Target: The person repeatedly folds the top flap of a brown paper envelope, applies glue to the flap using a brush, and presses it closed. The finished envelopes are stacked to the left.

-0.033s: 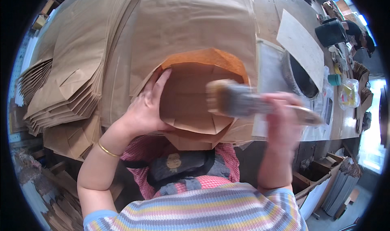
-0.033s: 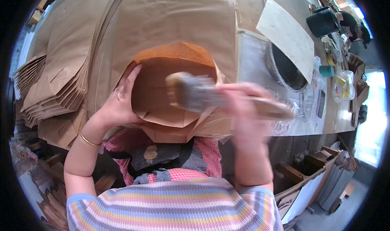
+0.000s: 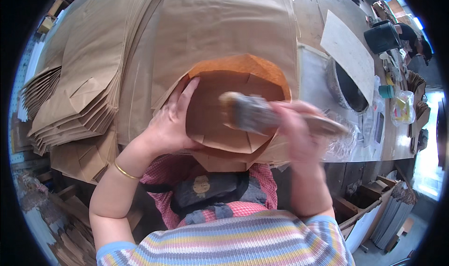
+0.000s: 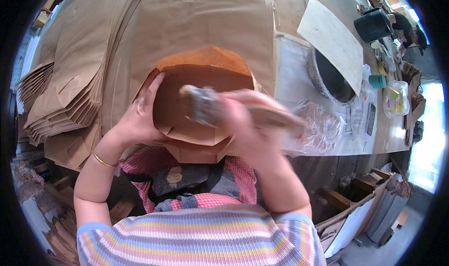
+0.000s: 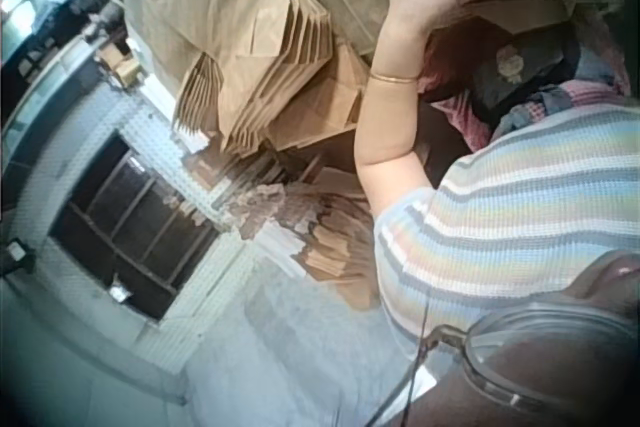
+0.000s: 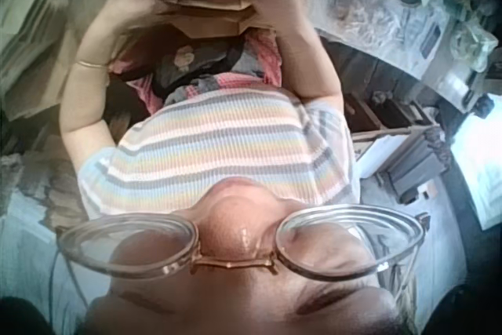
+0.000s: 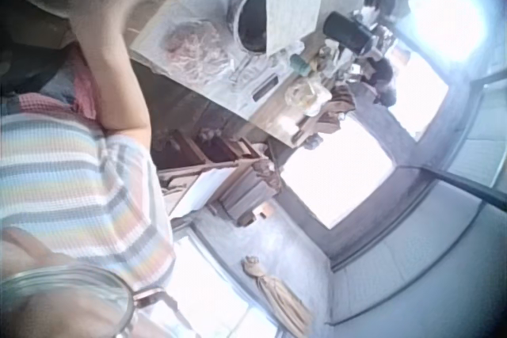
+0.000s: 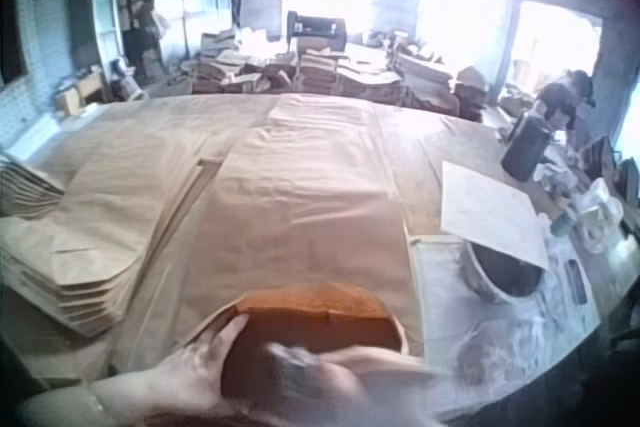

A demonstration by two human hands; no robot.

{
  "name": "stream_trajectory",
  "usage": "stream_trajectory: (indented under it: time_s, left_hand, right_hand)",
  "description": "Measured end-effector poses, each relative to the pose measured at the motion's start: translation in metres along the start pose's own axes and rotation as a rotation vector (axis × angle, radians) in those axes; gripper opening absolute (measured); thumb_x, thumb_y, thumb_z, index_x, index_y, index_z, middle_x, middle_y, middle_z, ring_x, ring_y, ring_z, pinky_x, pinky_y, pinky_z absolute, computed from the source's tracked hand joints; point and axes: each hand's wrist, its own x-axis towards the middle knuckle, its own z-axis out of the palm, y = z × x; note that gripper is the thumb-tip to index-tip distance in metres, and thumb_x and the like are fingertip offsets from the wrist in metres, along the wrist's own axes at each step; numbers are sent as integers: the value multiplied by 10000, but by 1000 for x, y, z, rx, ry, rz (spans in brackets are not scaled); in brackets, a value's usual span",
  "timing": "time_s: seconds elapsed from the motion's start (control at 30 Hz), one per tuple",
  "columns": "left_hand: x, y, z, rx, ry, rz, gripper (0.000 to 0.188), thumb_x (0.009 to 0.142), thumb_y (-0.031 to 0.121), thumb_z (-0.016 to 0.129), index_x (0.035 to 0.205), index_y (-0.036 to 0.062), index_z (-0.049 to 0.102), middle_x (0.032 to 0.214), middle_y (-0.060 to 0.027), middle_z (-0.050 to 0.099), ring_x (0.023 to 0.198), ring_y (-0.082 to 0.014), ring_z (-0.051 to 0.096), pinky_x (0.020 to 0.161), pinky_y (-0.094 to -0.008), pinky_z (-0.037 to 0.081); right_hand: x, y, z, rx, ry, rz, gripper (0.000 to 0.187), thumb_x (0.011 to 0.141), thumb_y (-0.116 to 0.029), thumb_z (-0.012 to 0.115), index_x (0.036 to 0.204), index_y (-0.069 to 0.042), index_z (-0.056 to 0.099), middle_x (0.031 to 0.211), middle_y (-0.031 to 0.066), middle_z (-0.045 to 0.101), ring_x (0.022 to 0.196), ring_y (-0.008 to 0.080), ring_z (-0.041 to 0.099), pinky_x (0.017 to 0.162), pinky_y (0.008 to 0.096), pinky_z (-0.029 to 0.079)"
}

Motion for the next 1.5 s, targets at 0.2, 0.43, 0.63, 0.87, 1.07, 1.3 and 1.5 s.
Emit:
stream_trajectory:
  time_s: [0.2,0.43,0.63,0.87,1.07,1.3,1.5]
  left_hand:
    - [-3,-2,4,-81,-41,-48,1238,521,236,904,1522,104,188,1518,-225,259,1395,-408,314,1144,-434,327]
    - [-5,2,5,34,-83,-75,1220,546,366,899,1520,141,198,1504,-260,261,1348,-456,360,1099,-487,371]
    - [-2,0,9,91,-50,-56,1166,556,357,894,1495,113,246,1502,-256,275,1328,-447,394,1091,-462,387]
    - [-5,-14,7,237,-154,58,527,609,199,761,1023,-101,631,1317,-297,524,1235,-428,511,1052,-415,428]
    - [-4,-15,5,259,-153,109,383,598,112,675,902,-120,642,1246,-321,567,1234,-414,521,1054,-405,432]
    - [4,-7,-7,-39,-248,-137,153,742,65,652,815,-50,584,1054,-258,633,976,-406,623,839,-448,506]
    - [23,-15,26,135,68,-167,85,775,44,648,776,-22,595,854,-218,625,855,-404,621,752,-457,503]
  right_hand:
    - [12,70,80,-38,-171,210,149,883,-121,660,835,19,673,667,18,622,644,50,555,592,247,476]
    - [7,30,14,-361,-41,-13,101,853,-82,653,823,10,683,760,100,698,685,144,655,632,271,515]
    - [14,28,-17,-756,-251,-19,54,800,-76,681,793,-24,691,742,175,673,647,347,658,621,377,535]
    - [20,-11,-49,-427,-343,-192,57,814,-15,666,844,4,710,699,53,660,586,142,611,543,264,483]
    - [44,26,10,-491,-826,-412,238,809,-47,713,1045,-28,705,815,116,635,691,279,609,623,358,487]
    - [49,23,-14,-563,-485,-195,114,813,-54,677,913,-9,707,835,105,704,723,238,671,667,315,527]
    - [8,10,-5,-203,-115,88,91,857,-54,644,878,12,703,720,11,651,652,50,571,592,221,473]
